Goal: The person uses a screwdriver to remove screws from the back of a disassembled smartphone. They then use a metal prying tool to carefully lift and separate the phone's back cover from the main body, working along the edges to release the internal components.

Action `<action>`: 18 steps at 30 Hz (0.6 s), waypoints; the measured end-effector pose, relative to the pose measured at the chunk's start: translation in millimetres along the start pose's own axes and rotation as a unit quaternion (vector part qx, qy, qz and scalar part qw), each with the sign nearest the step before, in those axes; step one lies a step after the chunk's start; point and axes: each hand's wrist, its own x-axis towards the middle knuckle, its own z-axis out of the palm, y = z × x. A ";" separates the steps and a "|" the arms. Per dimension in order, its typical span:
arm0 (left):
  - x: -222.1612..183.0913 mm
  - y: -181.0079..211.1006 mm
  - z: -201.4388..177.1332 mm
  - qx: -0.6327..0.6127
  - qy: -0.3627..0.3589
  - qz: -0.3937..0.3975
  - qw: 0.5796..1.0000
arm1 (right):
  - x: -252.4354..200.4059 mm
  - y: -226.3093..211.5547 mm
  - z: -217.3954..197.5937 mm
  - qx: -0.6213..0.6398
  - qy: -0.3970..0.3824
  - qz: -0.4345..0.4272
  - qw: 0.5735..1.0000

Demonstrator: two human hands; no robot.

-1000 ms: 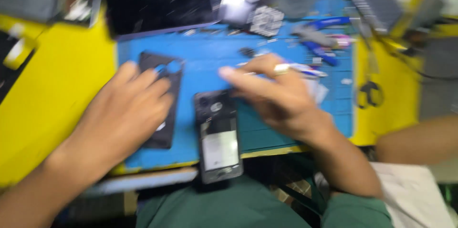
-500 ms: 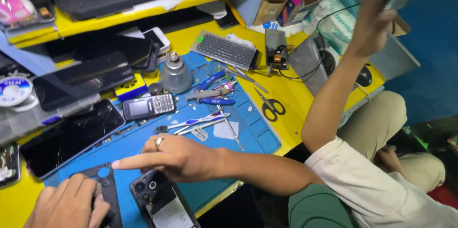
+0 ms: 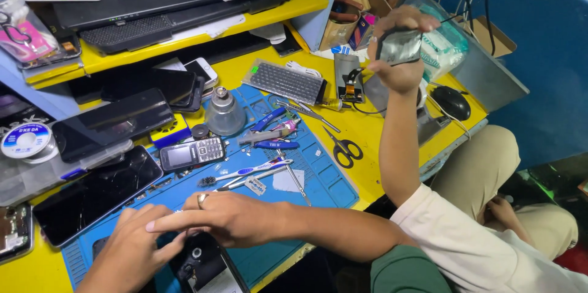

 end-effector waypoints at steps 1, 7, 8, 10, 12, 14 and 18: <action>1.3 1.6 2.0 -0.002 -0.001 -0.003 1.000 | 0.7 1.7 3.5 0.003 -0.002 0.001 1.000; 6.2 0.5 17.7 -0.058 -0.028 -0.043 0.997 | 0.4 0.8 6.2 -0.039 0.014 -0.017 0.999; 5.9 1.5 17.6 -0.068 -0.008 -0.019 0.997 | -0.2 3.2 8.0 -0.053 0.027 -0.022 0.998; 4.8 4.4 15.7 -0.082 0.007 0.003 0.997 | -2.3 7.1 12.3 -0.062 0.038 -0.023 0.997; 5.9 7.0 11.2 -0.094 0.009 0.022 0.995 | -3.1 11.3 15.2 -0.091 0.018 -0.017 0.996; 6.4 6.7 13.7 -0.093 0.012 0.017 0.995 | -2.3 3.6 8.0 -0.069 0.012 -0.016 0.997; 6.2 11.6 8.0 -0.113 0.030 0.036 0.992 | -3.9 9.6 10.1 -0.094 0.033 -0.031 0.995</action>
